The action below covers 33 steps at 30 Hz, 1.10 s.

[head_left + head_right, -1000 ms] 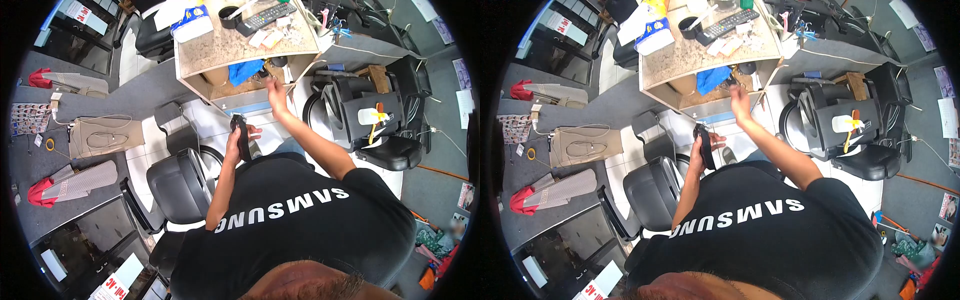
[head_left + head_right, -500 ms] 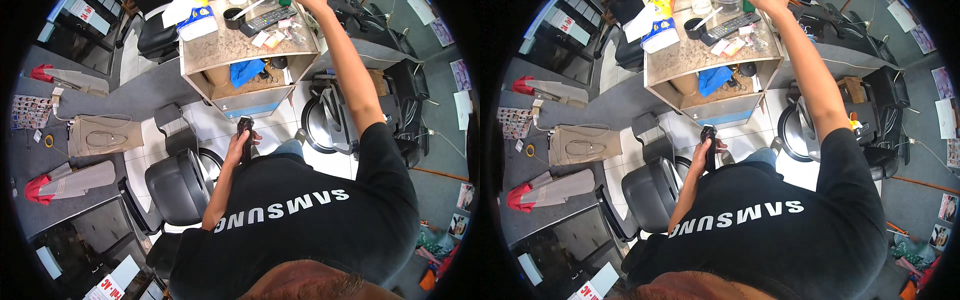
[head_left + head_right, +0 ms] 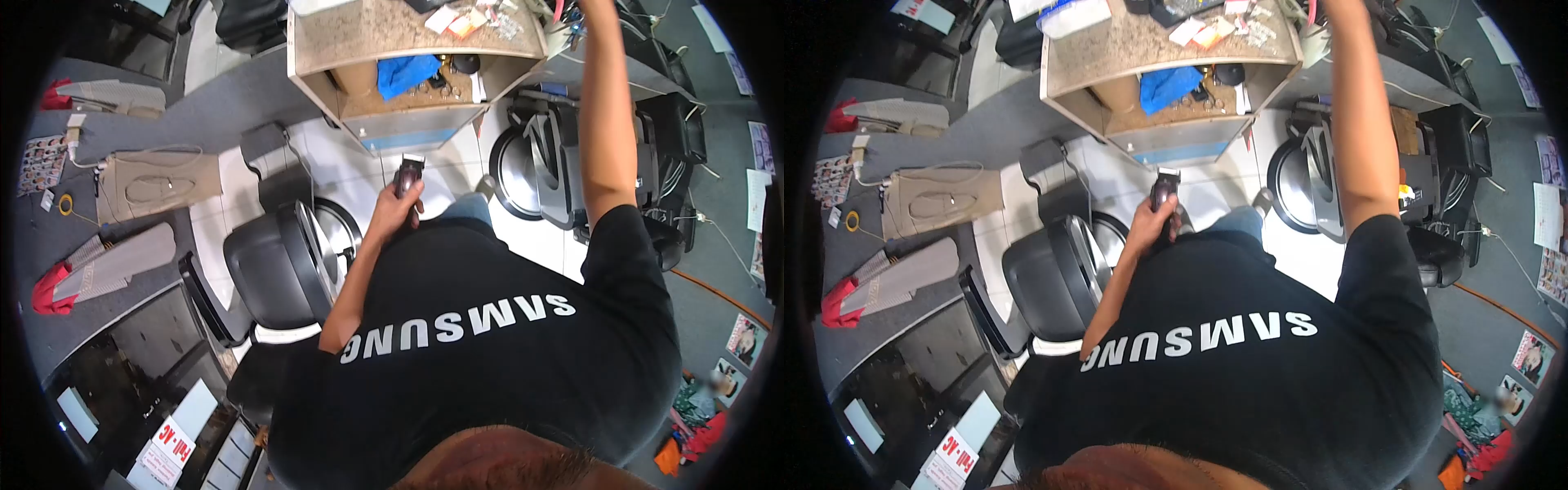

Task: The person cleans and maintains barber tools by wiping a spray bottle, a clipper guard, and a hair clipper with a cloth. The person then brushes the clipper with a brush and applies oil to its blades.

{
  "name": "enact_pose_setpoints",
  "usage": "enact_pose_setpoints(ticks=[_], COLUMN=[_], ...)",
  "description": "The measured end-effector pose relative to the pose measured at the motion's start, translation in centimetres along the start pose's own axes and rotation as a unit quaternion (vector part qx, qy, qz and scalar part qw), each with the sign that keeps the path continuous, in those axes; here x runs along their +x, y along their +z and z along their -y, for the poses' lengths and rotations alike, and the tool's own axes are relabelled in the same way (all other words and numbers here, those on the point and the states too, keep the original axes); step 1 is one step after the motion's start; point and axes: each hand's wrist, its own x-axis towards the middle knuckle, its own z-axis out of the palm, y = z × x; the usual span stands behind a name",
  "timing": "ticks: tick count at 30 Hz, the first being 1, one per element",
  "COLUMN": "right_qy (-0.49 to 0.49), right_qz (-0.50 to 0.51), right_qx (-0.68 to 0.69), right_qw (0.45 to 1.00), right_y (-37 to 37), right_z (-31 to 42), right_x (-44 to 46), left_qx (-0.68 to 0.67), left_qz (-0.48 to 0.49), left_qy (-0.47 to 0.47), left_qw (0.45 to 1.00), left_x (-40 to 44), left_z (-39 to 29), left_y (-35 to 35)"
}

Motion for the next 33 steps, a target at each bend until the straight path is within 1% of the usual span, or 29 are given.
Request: enact_pose_setpoints(ticks=[1,2,3,4,5,6,7,8,10,11,13,19,22,28,33], right_qy=[-0.087,-0.021,0.044,-0.065,-0.003,0.012,0.013,0.076,0.083,0.105,0.072,0.063,0.049,0.032,0.033], right_qz=[-0.040,0.020,0.126,0.187,0.229,0.297,0.317,0.402,0.454,0.502,0.471,0.464,0.469,0.486,0.482], right_qx=[0.023,0.029,0.212,0.064,0.135,0.091,0.160,0.116,0.088,0.070,0.053,0.032,0.030,0.026,0.025], right_qw=[0.995,0.999,0.968,0.978,0.964,0.950,0.935,0.905,0.883,0.856,0.878,0.883,0.881,0.873,0.875], right_y=[-0.7,-3.5,-3.7,-3.5,-3.4,-2.5,-0.3,0.7,2.2,2.5,2.9,4.1,4.4,4.9,5.0], right_z=[-0.4,3.7,2.9,0.5,2.2,1.8,0.1,-0.5,-1.0,-1.1,-1.5,-3.0,-3.1,-2.3,-1.5], right_x=[-1.9,-5.7,-8.5,-12.2,-16.5,-19.9,-24.0,-27.4,-32.4,-33.7,-35.8,-37.5,-37.7,-37.7,-37.4], left_qx=[0.009,0.001,-0.005,-0.008,-0.048,-0.048,-0.046,-0.025,0.019,0.038,0.078,0.139,0.133,0.146,0.139], left_qz=[-0.009,-0.004,0.002,-0.004,-0.007,0.009,0.025,0.028,0.037,0.037,0.035,0.053,0.049,0.049,0.051], left_qy=[-0.010,-0.004,0.005,0.010,0.012,0.011,0.010,0.009,0.010,0.002,-0.014,-0.025,-0.036,-0.017,-0.031], left_qw=[1.000,1.000,1.000,1.000,0.999,0.999,0.999,0.999,0.999,0.999,0.996,0.989,0.989,0.988,0.988], left_x=[0.1,0.6,1.1,1.1,1.4,1.7,2.0,2.1,2.7,2.9,3.1,3.4,3.0,2.5,2.6], left_z=[-0.4,0.1,0.4,-0.1,0.0,0.1,0.1,0.3,0.2,0.1,0.1,0.4,0.1,0.0,1.0], left_y=[0.1,0.0,-0.1,0.2,0.2,0.1,-0.1,0.0,0.2,0.4,0.7,1.2,1.5,1.5,1.0])
